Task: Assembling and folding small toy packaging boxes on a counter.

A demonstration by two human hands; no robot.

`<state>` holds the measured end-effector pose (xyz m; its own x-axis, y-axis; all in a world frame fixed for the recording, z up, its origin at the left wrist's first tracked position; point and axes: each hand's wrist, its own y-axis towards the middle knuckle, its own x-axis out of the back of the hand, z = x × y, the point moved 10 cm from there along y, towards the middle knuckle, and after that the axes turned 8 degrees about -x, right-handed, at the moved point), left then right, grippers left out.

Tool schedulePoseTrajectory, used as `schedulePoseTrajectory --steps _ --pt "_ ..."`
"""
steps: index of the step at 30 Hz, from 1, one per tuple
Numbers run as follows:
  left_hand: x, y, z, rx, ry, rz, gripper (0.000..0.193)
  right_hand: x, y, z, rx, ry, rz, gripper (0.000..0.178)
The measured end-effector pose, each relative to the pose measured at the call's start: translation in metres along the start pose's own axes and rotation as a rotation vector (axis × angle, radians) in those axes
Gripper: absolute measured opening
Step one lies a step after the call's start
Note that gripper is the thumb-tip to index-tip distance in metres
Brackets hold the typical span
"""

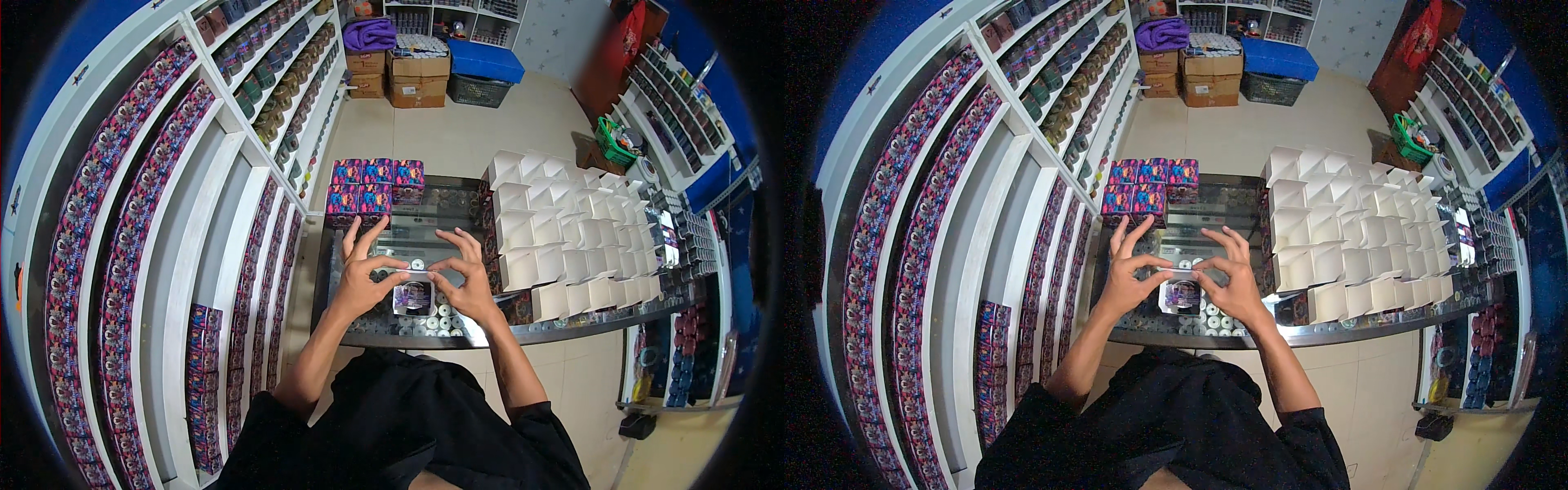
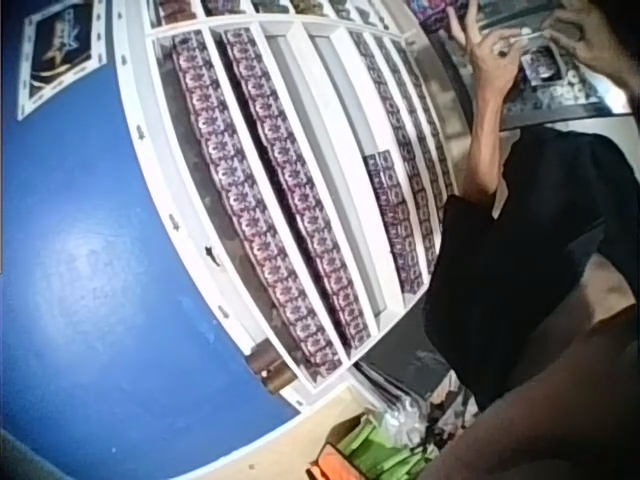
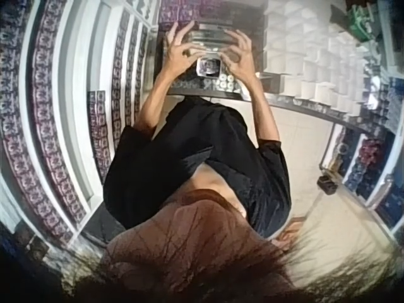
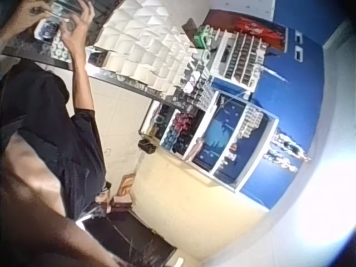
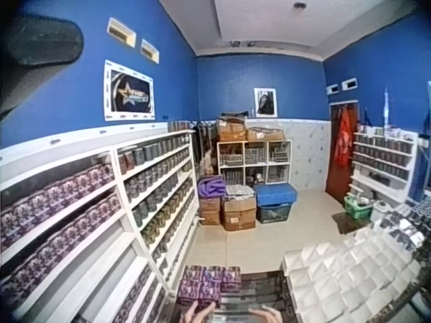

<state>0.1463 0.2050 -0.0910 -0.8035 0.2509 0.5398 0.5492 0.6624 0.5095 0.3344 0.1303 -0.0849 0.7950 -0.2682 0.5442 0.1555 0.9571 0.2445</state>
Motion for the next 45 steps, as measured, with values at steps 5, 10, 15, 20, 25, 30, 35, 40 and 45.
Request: schedulePoseTrajectory --steps 5,10,15,20,25,30,35,40,45 --pt "-0.006 0.007 -0.016 -0.045 0.030 0.010 0.014 -0.006 0.001 0.014 0.029 0.003 -0.004 0.011" --pt "-0.005 0.007 -0.020 -0.063 0.082 0.010 0.011 -0.010 0.002 0.020 0.080 -0.073 0.009 0.009" --pt "-0.006 0.006 -0.026 -0.076 0.076 0.037 0.006 -0.010 -0.001 0.022 0.085 -0.103 0.008 0.007" --pt "-0.010 0.003 -0.024 -0.080 0.092 0.042 0.006 -0.008 0.001 0.023 0.093 -0.144 0.006 0.007" --pt "-0.011 0.000 -0.022 -0.078 0.099 0.045 0.006 -0.007 0.000 0.022 0.099 -0.150 0.007 0.007" --pt "-0.007 0.000 -0.021 -0.047 0.093 0.041 0.005 -0.001 -0.001 0.021 0.091 -0.156 -0.001 0.006" --pt "-0.005 0.001 -0.019 -0.026 0.083 0.034 0.005 0.007 -0.004 0.015 0.083 -0.177 -0.012 0.006" --pt "-0.005 0.001 -0.013 -0.026 0.054 0.026 0.006 0.007 -0.004 0.018 0.067 -0.149 -0.021 0.005" --pt "-0.004 0.006 -0.016 -0.035 0.054 0.055 0.006 0.001 0.000 0.027 0.128 -0.136 -0.011 0.007"
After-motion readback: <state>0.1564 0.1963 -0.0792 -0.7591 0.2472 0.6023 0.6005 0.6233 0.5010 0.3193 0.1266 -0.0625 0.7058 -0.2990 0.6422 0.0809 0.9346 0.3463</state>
